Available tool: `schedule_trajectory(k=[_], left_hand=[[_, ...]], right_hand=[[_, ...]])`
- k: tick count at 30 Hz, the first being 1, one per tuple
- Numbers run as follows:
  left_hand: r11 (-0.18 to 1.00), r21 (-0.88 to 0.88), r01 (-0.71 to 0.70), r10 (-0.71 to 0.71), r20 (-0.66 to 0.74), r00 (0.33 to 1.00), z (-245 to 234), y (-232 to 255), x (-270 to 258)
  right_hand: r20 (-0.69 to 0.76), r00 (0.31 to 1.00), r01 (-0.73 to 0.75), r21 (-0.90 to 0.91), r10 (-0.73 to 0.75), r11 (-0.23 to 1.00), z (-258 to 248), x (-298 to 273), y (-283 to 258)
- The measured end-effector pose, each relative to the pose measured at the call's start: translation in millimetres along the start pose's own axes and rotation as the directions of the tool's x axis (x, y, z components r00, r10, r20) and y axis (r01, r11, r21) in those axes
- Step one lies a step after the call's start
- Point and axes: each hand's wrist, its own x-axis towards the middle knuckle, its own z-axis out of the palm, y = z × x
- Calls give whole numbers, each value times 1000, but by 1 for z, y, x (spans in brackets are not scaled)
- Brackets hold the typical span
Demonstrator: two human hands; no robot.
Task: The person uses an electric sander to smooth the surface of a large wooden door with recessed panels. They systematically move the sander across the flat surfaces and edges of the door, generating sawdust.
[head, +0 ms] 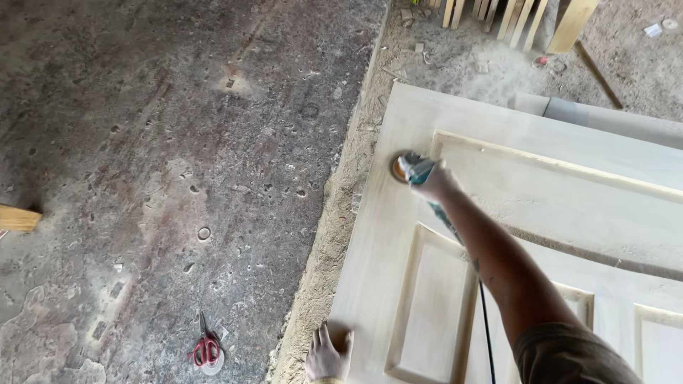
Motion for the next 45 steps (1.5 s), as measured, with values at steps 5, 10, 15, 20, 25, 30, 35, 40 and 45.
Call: schedule_trajectory(k=[5, 10, 15, 20, 25, 30, 35, 40, 45], left_hand=[[999, -20, -33, 32, -39, 999, 34, -10, 9], [994, -70, -82, 68, -188, 980, 48, -16, 13], [999, -37, -12, 9, -69, 998, 41, -14, 11], [997, -78, 6, -6, 5, 1000, 15, -7, 5], [969, -246, 28, -14, 61, 998, 15, -13, 9], [774, -524, -356, 344, -124, 931, 14, -81, 36], [777, -600, -191, 388, 218, 896, -7, -134, 76], [525, -845, 101, 366, 331, 869, -22, -166, 95], [619, -780, 93, 417, 427, 802, -26, -144, 107]], right_hand=[[-71, 997, 3, -17, -5, 1000, -31, 84, 9], [-122, 980, -146, 82, 156, 986, -49, 129, -12], [-32, 990, -135, 53, 137, 989, -40, 110, -52], [129, 991, -16, -96, 28, 995, 2, 43, -90], [64, 997, 48, -92, -42, 995, 51, -56, -75], [111, 993, -42, -24, 44, 999, 90, -184, -72], [108, 988, -109, -23, 111, 994, 128, -304, -63], [124, 965, -235, 8, 232, 972, 174, -418, -63], [119, 946, -313, 92, 302, 945, 195, -500, -41]])
